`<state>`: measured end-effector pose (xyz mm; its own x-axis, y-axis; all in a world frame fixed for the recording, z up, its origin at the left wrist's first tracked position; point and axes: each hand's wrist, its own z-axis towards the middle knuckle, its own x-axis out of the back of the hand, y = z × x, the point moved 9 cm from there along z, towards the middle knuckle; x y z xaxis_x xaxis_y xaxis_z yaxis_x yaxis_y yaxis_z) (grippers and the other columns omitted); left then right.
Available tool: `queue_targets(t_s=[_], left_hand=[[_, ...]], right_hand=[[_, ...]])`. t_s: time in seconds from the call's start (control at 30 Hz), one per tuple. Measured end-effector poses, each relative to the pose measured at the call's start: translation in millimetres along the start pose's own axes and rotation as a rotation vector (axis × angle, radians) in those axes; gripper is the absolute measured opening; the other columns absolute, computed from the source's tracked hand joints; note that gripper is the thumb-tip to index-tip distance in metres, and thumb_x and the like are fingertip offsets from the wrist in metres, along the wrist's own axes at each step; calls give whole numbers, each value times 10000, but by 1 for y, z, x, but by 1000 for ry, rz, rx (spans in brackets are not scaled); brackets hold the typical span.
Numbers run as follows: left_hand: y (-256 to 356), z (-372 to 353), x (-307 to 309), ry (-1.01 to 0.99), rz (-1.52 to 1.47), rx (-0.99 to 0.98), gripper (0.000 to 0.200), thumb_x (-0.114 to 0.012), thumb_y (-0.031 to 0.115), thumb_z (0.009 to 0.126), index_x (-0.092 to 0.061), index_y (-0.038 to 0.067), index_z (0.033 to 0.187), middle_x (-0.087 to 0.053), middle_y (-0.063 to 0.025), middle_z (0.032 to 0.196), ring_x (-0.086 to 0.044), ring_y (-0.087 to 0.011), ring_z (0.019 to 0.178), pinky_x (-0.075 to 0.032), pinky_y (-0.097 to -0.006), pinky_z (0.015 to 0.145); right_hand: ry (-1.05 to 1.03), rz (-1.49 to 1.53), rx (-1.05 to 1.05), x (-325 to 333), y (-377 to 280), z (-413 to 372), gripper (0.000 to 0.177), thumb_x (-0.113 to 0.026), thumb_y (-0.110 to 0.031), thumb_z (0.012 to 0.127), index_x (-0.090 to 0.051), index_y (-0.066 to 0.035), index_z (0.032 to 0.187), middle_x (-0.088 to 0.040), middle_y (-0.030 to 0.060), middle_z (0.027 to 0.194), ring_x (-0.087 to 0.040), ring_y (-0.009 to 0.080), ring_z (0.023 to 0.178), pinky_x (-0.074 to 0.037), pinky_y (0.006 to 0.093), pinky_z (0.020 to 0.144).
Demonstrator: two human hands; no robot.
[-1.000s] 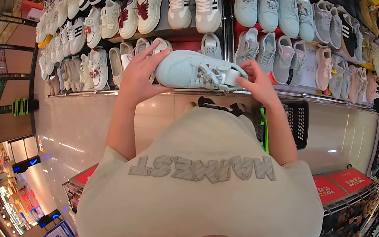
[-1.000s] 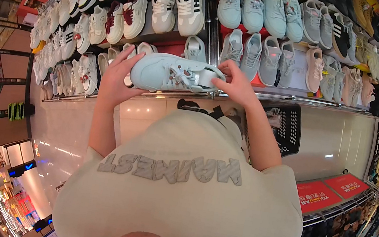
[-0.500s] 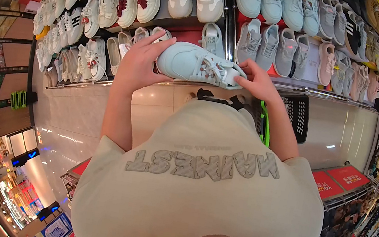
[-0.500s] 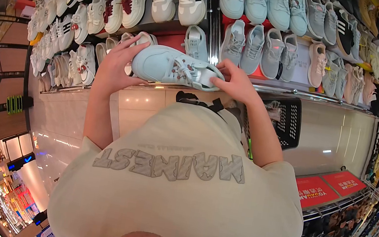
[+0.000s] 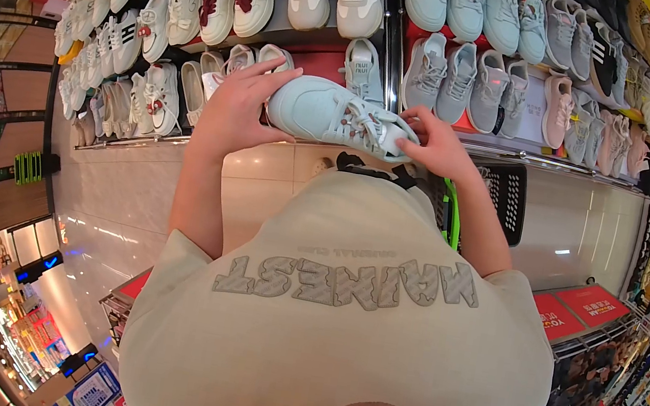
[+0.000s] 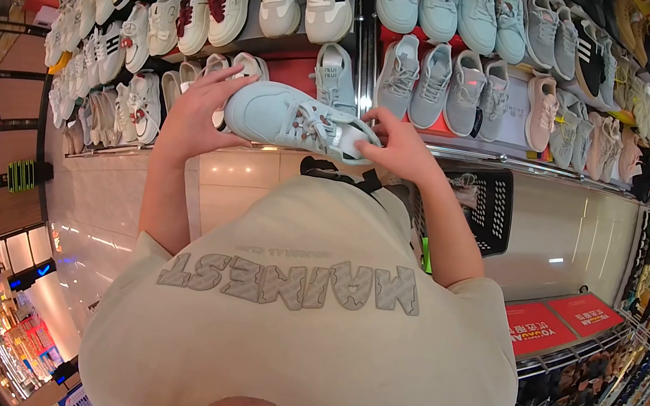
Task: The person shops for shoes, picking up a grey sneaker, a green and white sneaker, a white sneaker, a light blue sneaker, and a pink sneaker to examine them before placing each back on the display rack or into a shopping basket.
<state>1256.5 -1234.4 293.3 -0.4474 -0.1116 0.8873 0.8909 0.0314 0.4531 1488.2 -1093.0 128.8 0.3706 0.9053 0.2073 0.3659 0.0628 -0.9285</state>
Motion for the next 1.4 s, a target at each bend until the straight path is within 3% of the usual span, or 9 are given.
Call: queue_targets(t_s=[0.23,0.57,0.8,0.9,0.97,1.07,1.17,1.27,1.4], left_hand=[[-2,-2,-10,-11,29,6,978,-983,247,496,-640,124,1404,-648,-143,1415,-570,-333,1355,-463,-469,1102],[2,-8,-17,58,29,-36,994,-984,209,465,-644,124,1395,-664,-127,1393,-569,-325,1360,-465,-472,1115],[2,-14,-22,124,31,-63,1009,-986,199,443,-645,96,1387,-684,-157,1345,-610,-343,1313,-517,-452,1061],[-2,-17,-24,151,28,-51,987,-985,213,471,-629,96,1384,-705,-91,1314,-611,-325,1313,-517,-457,1053],[-5,-19,-26,159,15,-59,1015,-988,201,447,-643,89,1395,-685,-165,1337,-614,-349,1304,-517,-454,1061],[-16,-22,-29,163,3,-14,1012,-989,213,460,-638,79,1399,-674,-160,1360,-604,-342,1317,-512,-456,1063],[-27,-24,-30,197,-45,31,1024,-994,253,497,-607,98,1432,-680,-126,1348,-589,-324,1330,-501,-457,1081],[-34,-28,-35,274,-42,71,1025,-999,260,501,-607,101,1434,-669,-128,1369,-578,-320,1340,-491,-453,1098],[-39,-35,-49,299,-80,100,1014,-1002,258,511,-607,102,1432,-651,-124,1400,-567,-321,1351,-480,-450,1111]], right_hand=[[126,1,44,-11,18,3,503,-733,-208,868,-559,-22,1301,-744,190,985,-713,249,874,-548,365,832],[163,-42,-26,-12,22,7,511,-733,-203,846,-572,-14,1293,-732,196,967,-709,263,855,-553,378,814],[193,-32,-29,-4,22,16,486,-726,-128,826,-589,-24,1281,-732,172,1026,-707,228,948,-546,355,884],[168,-30,-47,-5,26,20,459,-713,-75,838,-586,-18,1275,-723,135,1069,-695,194,1005,-536,339,917],[161,-17,-35,-4,27,21,455,-711,-72,839,-586,-19,1273,-724,127,1066,-695,191,1000,-534,334,919],[136,-3,-81,1,27,21,467,-692,-63,853,-588,-26,1307,-712,111,1121,-674,184,1039,-517,323,948],[157,295,-2,12,22,21,508,-660,-65,886,-585,-42,1388,-656,76,1237,-599,166,1163,-452,322,1035],[235,364,82,30,2,13,466,-677,-92,902,-603,-43,1360,-667,62,1225,-612,157,1116,-489,312,965],[280,396,93,43,-14,4,482,-659,-121,922,-587,-32,1390,-641,66,1260,-582,159,1189,-451,317,1031]])
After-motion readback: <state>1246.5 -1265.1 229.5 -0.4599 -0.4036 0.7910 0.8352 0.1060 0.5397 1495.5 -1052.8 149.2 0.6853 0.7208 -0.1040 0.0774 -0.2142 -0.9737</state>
